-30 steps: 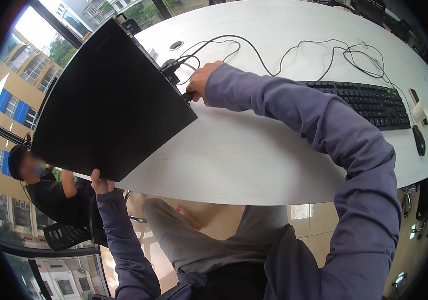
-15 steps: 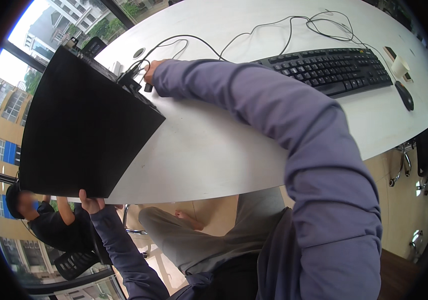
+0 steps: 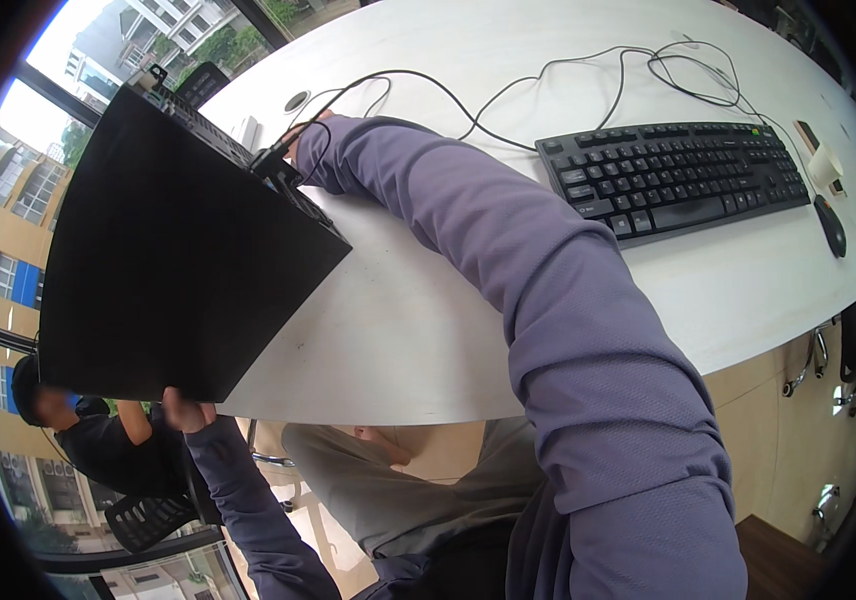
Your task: Replacing or installing a new SSD drive in a desktop computer.
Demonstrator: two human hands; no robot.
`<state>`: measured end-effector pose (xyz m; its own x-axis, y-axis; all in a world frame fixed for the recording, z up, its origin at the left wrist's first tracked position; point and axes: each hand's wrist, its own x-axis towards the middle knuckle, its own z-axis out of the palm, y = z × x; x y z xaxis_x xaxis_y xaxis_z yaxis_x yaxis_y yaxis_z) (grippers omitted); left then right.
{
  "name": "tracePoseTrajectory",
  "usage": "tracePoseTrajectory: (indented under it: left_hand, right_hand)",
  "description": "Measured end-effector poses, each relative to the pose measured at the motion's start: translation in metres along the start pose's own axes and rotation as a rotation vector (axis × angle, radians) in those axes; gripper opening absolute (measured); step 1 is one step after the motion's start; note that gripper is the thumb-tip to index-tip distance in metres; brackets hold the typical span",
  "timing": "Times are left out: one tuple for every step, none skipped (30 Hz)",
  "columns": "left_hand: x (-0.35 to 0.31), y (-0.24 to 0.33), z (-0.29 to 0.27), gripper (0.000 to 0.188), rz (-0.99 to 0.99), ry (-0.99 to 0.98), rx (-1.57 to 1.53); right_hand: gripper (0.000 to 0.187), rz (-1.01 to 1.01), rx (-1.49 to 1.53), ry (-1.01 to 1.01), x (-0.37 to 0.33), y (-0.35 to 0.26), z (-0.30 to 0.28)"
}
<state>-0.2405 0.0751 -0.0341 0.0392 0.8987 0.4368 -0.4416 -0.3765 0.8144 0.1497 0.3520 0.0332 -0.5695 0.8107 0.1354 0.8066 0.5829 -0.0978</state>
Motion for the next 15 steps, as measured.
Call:
tracePoseTrajectory:
  left_hand:
    - [0.006, -0.003, 0.000, 0.058, -0.018, -0.042, -0.021]
    - [0.001, 0.002, -0.004, 0.058, -0.027, -0.060, -0.021]
    - [-0.004, 0.006, -0.007, 0.058, -0.020, -0.050, -0.015]
    - [-0.011, 0.011, -0.011, 0.059, -0.013, -0.045, -0.001]
    - [-0.013, 0.011, -0.013, 0.060, -0.009, -0.050, 0.006]
    - [-0.012, 0.010, -0.015, 0.060, -0.005, -0.055, 0.004]
    - [-0.013, 0.010, -0.017, 0.061, -0.017, -0.037, -0.017]
    - [-0.012, 0.008, -0.017, 0.062, -0.030, -0.020, -0.040]
    - [-0.008, 0.005, -0.015, 0.062, -0.031, -0.031, -0.045]
    - [-0.004, 0.000, -0.012, 0.062, -0.034, -0.014, -0.038]
    - [0.001, -0.005, -0.010, 0.062, -0.037, 0.003, -0.032]
    - [-0.002, -0.002, -0.011, 0.062, -0.027, 0.005, -0.033]
    - [-0.002, -0.002, -0.011, 0.062, -0.031, 0.012, -0.031]
    - [-0.004, 0.001, -0.011, 0.062, -0.040, 0.025, -0.020]
    - [-0.003, 0.000, -0.009, 0.062, -0.041, 0.022, -0.020]
  right_hand:
    - [0.051, -0.111, 0.196, 0.133, 0.012, 0.025, 0.027]
    - [0.051, -0.130, 0.202, 0.130, 0.013, 0.017, 0.028]
    - [0.053, -0.160, 0.153, 0.097, 0.009, 0.008, 0.025]
    - [0.055, -0.192, 0.105, 0.065, 0.008, -0.002, 0.021]
    - [0.055, -0.194, 0.089, 0.055, 0.011, -0.006, 0.023]
    - [0.055, -0.171, 0.094, 0.060, 0.024, -0.003, 0.032]
    - [0.055, -0.147, 0.104, 0.068, 0.037, -0.002, 0.040]
    - [0.055, -0.119, 0.122, 0.079, 0.056, 0.003, 0.055]
    - [0.056, -0.082, 0.140, 0.087, 0.072, 0.013, 0.069]
    - [0.056, -0.048, 0.161, 0.096, 0.084, 0.024, 0.082]
    - [0.056, -0.019, 0.177, 0.109, 0.091, 0.034, 0.092]
    - [0.056, -0.020, 0.194, 0.121, 0.097, 0.030, 0.094]
    - [0.047, -0.036, 0.228, 0.161, 0.101, 0.031, 0.096]
    - [0.047, -0.041, 0.231, 0.162, 0.102, 0.028, 0.093]
    - [0.044, -0.083, 0.250, 0.123, 0.101, 0.030, 0.090]
